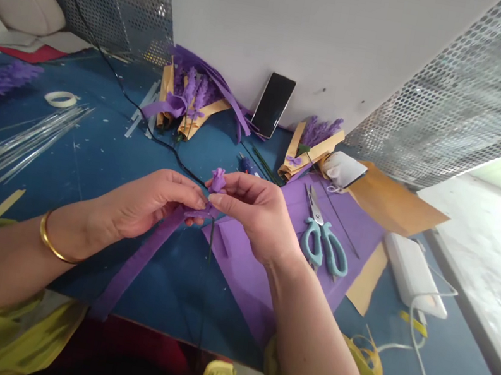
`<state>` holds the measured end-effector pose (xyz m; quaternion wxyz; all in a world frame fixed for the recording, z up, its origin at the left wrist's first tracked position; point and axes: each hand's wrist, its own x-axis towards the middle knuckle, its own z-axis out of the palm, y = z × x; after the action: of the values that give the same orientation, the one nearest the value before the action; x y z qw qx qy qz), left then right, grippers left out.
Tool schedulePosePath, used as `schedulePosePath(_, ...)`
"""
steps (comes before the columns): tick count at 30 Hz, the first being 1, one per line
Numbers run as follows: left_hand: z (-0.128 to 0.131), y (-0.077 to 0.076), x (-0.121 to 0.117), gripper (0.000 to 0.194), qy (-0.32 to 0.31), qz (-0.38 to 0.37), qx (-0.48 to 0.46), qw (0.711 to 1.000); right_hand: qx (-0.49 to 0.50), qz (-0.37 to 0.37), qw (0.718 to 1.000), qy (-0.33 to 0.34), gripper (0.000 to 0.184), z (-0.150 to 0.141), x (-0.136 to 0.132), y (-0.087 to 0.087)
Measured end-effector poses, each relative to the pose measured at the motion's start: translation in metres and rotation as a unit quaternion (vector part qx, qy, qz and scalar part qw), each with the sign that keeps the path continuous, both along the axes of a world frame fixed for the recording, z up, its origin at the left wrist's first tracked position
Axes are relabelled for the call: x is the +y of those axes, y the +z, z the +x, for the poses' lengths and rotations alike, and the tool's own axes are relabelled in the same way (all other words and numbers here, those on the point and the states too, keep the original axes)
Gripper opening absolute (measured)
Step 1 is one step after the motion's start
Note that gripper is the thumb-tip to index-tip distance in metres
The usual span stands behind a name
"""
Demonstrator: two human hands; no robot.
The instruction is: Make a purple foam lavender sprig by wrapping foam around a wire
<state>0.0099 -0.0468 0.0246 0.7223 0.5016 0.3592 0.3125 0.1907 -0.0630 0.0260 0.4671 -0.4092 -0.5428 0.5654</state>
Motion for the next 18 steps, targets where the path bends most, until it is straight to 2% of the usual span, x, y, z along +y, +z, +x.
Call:
schedulePosePath(7, 0.000, 0.002, -0.001, 0.019, 0.010, 0.042, 0.036, 0.998, -0.030, 0.005, 0.998, -0.058, 0.023, -0.007, -0.002, 0.003)
schedulePosePath(10, 0.001, 0.003, -0.001, 0.014, 0.020, 0.047, 0.061, 0.997, -0.043, 0.003, 0.996, -0.079, 0.024, -0.011, -0.002, 0.002)
schedulePosePath(18, 0.003, 0.001, -0.001, 0.013, 0.035, 0.077, 0.105, 0.991, -0.064, 0.002, 0.994, -0.086, 0.020, -0.016, -0.002, -0.003)
